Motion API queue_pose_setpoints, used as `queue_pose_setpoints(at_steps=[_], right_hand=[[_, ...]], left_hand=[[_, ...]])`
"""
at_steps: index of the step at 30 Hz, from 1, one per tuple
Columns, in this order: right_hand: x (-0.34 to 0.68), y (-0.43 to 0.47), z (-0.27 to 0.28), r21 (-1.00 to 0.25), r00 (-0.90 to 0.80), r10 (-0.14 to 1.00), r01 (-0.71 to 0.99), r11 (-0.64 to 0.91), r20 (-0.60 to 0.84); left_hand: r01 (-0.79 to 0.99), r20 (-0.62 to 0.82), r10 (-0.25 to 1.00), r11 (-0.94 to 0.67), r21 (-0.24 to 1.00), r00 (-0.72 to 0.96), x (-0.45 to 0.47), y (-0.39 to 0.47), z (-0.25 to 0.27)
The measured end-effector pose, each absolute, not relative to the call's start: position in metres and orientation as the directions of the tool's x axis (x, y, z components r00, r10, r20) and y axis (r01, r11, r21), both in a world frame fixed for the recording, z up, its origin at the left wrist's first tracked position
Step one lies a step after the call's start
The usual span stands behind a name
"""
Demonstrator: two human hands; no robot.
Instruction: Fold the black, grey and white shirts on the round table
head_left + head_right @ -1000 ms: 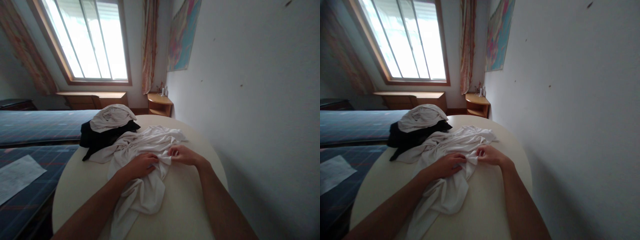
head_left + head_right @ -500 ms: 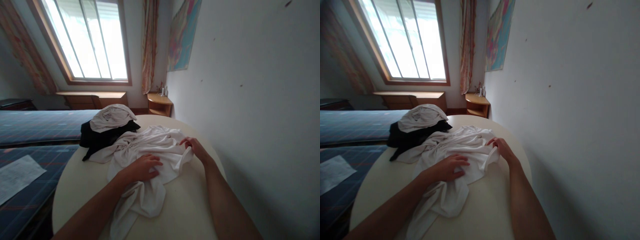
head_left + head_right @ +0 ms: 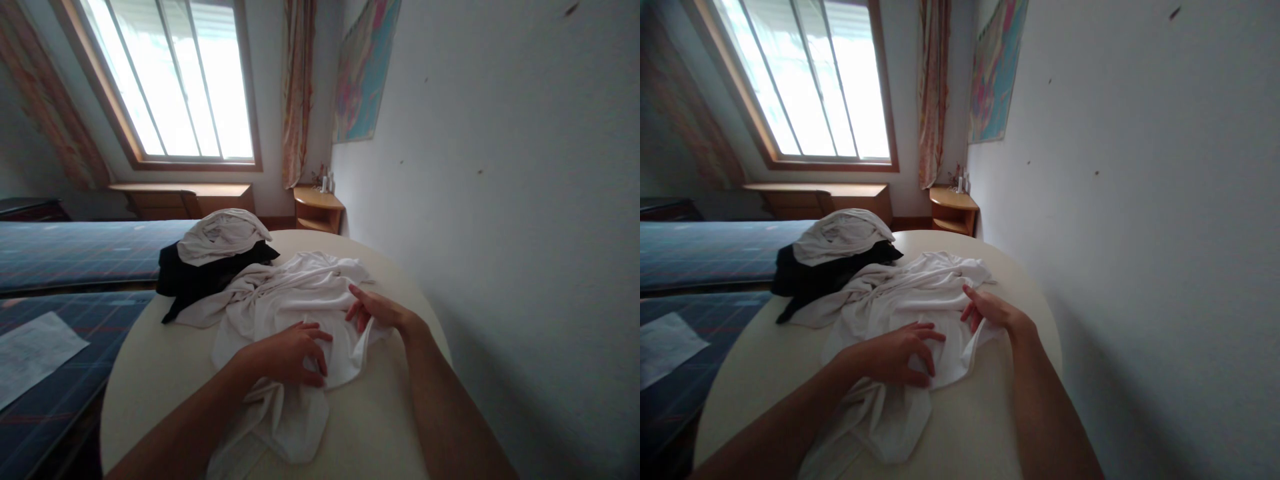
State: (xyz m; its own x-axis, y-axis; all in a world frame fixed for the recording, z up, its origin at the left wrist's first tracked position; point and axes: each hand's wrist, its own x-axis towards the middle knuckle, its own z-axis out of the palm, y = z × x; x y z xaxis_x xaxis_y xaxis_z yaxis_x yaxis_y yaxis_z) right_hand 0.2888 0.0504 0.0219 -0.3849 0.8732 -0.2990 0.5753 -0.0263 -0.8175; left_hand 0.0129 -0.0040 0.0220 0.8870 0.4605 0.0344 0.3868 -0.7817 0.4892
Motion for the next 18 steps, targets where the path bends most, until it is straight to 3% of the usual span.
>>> queue_pose_setpoints(at_steps=[4,8,15,18], right_hand=[[0.290,0.046,0.025,-0.688,-0.320,0.885,0.726,-0.002,-0.339],[0.289,0.044,0.029,-0.616,-0.345,0.879,0.784,0.076,-0.330],[0.288,0.037,0.031,-0.702,-0.440,0.719,0.706,-0.094,-0.539],[0.285,0.039,0.024,-0.686,-0.402,0.808,0.728,-0.004,-0.432]], left_hand=[[0.409,0.038,0.490,-0.765,0.498,0.871,0.009,-0.001,0.030],[0.600,0.029,0.650,-0.717,0.355,0.760,0.010,-0.002,0.028],[0.747,0.098,0.770,-0.636,0.191,0.630,0.010,-0.005,0.011],[0.762,0.097,0.780,-0.625,0.169,0.618,0.006,-0.001,0.011]])
